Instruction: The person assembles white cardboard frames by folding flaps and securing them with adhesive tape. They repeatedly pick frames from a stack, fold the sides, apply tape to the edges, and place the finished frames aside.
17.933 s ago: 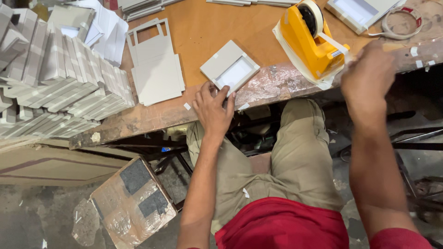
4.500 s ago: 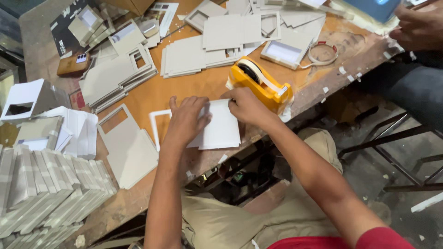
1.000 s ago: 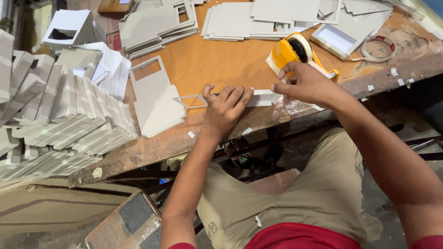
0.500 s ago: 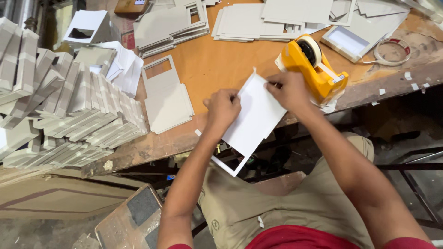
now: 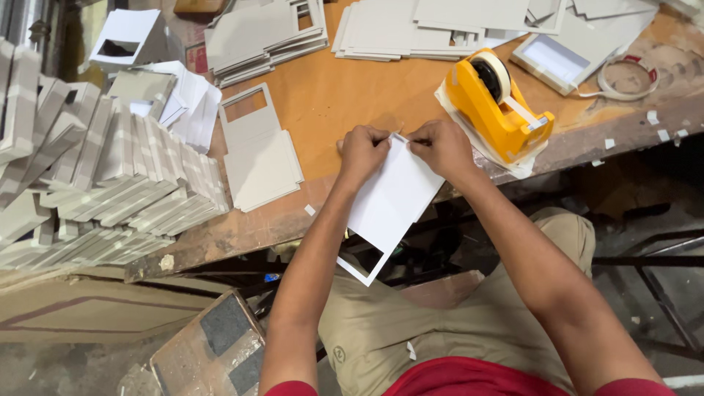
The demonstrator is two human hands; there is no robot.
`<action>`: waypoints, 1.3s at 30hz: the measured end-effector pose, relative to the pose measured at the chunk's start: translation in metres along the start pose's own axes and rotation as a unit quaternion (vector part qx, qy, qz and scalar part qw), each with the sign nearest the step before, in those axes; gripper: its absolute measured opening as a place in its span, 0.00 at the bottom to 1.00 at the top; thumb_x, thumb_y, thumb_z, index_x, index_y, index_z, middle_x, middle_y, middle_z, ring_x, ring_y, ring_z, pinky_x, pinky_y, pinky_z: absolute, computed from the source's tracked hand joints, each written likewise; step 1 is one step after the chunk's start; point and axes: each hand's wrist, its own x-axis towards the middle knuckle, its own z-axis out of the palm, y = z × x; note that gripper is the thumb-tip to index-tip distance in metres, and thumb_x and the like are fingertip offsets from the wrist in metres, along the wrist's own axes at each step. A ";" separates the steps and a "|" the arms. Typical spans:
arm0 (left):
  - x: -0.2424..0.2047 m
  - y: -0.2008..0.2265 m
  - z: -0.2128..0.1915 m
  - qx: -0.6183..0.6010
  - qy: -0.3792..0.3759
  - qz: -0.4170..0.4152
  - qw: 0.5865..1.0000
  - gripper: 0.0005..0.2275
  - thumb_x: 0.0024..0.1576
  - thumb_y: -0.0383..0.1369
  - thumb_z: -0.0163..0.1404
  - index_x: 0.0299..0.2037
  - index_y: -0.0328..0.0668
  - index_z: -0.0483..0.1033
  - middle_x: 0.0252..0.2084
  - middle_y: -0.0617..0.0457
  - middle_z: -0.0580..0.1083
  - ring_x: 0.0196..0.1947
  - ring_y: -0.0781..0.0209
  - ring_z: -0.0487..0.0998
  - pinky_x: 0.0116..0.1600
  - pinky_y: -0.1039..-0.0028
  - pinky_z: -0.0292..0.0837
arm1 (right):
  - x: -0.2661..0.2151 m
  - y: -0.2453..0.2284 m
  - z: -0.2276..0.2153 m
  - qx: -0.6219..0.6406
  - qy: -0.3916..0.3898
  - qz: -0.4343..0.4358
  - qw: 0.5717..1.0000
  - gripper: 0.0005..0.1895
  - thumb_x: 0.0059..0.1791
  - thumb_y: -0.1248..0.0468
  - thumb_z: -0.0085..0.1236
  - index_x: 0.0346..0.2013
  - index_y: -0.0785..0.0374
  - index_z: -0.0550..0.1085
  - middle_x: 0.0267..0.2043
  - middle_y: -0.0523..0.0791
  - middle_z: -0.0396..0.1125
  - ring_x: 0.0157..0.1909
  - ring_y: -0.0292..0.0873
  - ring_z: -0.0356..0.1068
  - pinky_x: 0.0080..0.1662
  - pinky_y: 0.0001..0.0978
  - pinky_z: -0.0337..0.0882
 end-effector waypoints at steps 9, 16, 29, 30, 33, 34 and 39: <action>0.005 0.013 -0.013 -0.034 -0.060 0.070 0.995 0.05 0.51 0.27 0.58 0.36 0.38 0.84 0.33 0.46 0.77 0.34 0.53 0.80 0.42 0.66 0.74 | 0.003 -0.008 -0.001 -0.045 0.000 -0.058 0.997 0.06 0.42 0.65 0.67 0.33 0.60 0.83 0.34 0.45 0.75 0.37 0.49 0.73 0.39 0.41 0.71; -0.003 0.009 -0.016 -0.142 -0.057 0.059 0.987 0.05 0.49 0.23 0.59 0.35 0.38 0.83 0.37 0.49 0.77 0.36 0.57 0.80 0.43 0.69 0.76 | 0.002 -0.018 -0.007 -0.110 0.024 -0.152 0.982 0.07 0.41 0.63 0.70 0.33 0.58 0.83 0.35 0.43 0.74 0.43 0.49 0.71 0.45 0.41 0.70; -0.015 0.008 -0.008 -0.087 0.078 0.034 0.993 0.19 0.51 0.19 0.53 0.55 0.40 0.77 0.40 0.49 0.80 0.39 0.59 0.83 0.50 0.71 0.77 | -0.014 0.023 -0.170 -0.139 0.002 0.179 0.974 0.21 0.54 0.52 0.64 0.45 0.70 0.80 0.31 0.54 0.72 0.31 0.47 0.71 0.37 0.41 0.70; -0.015 0.010 -0.008 -0.094 0.076 0.029 0.992 0.19 0.52 0.19 0.53 0.54 0.39 0.77 0.41 0.48 0.79 0.39 0.59 0.83 0.49 0.71 0.78 | -0.013 0.027 -0.173 -0.131 -0.004 0.181 0.975 0.20 0.53 0.53 0.65 0.44 0.70 0.80 0.30 0.54 0.72 0.30 0.46 0.71 0.35 0.41 0.70; -0.017 0.009 -0.011 -0.101 0.076 0.019 0.992 0.17 0.51 0.19 0.53 0.52 0.37 0.78 0.41 0.46 0.78 0.38 0.58 0.83 0.46 0.71 0.78 | -0.009 0.031 -0.173 -0.097 -0.022 0.209 0.973 0.18 0.52 0.56 0.64 0.43 0.70 0.80 0.28 0.54 0.71 0.27 0.45 0.68 0.31 0.41 0.67; -0.017 0.009 -0.012 -0.095 0.075 0.021 0.992 0.16 0.51 0.19 0.53 0.50 0.37 0.79 0.41 0.46 0.78 0.39 0.58 0.83 0.45 0.70 0.78 | -0.008 0.029 -0.173 -0.082 -0.025 0.233 0.969 0.17 0.53 0.56 0.63 0.43 0.70 0.80 0.29 0.54 0.71 0.28 0.45 0.66 0.31 0.42 0.66; -0.016 0.003 -0.010 -0.106 0.087 0.053 0.989 0.12 0.52 0.18 0.53 0.45 0.33 0.80 0.40 0.44 0.78 0.39 0.57 0.83 0.48 0.72 0.79 | -0.014 0.007 -0.181 -0.004 0.017 0.209 0.978 0.16 0.53 0.59 0.64 0.44 0.71 0.78 0.32 0.46 0.72 0.32 0.38 0.68 0.35 0.34 0.69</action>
